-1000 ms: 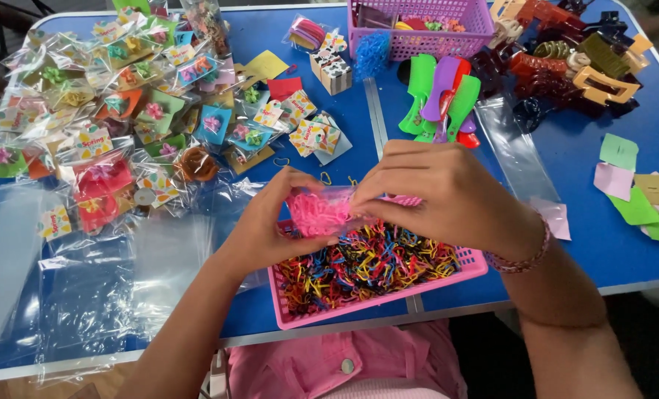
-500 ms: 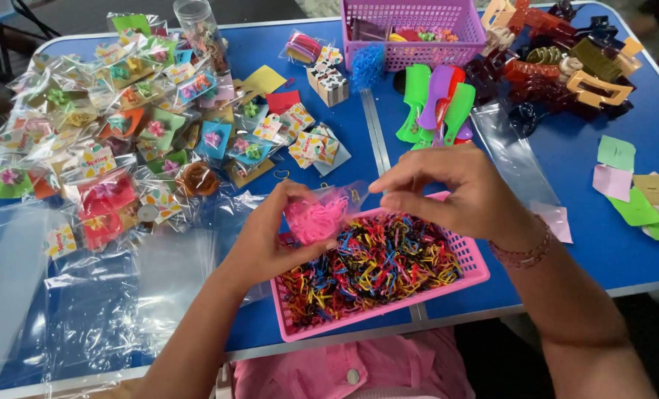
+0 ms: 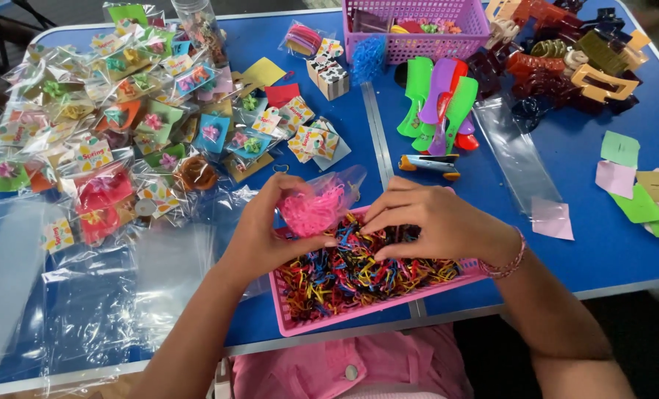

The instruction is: The person is packaging small pink hair ties and colorful hair clips into a small plastic bag at a table.

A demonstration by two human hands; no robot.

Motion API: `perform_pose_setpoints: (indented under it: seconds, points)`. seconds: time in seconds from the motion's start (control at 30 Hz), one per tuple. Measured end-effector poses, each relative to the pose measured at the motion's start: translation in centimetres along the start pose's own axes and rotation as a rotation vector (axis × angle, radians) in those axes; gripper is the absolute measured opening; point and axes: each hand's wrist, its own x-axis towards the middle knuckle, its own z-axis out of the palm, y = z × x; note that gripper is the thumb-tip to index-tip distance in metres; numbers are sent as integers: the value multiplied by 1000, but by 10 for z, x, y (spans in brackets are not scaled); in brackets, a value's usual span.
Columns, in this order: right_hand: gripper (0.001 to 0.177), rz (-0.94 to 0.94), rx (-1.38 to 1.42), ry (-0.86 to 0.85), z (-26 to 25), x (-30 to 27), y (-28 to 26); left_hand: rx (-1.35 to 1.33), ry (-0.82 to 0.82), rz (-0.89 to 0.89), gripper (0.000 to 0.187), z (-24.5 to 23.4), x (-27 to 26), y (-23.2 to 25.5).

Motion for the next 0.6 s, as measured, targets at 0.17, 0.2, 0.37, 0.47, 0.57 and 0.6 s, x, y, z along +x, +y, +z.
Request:
perform_pose_setpoints:
  seconds: [0.17,0.2,0.37,0.47,0.57,0.6]
  points:
    - [16,5,-44,-55,2,-10,7,-4,-1,-1,64,1,-1,-2]
    - [10,17,-47,-56,4,-12,9,-6,-3,-6,64,1,-2,-4]
    - [9,77,66,12,-8,-13,7,-1,1,2,63,1,0,-2]
    - [16,59,73,22,-10,-10,2,11,0,19,63,1,1,-3]
    - [16,114,76,-113,-7,-18,9,0,0,19,63,1,0,-4]
    - [13,182,58,-200,-6,-23,14,-9,2,19,62,2,-1,-4]
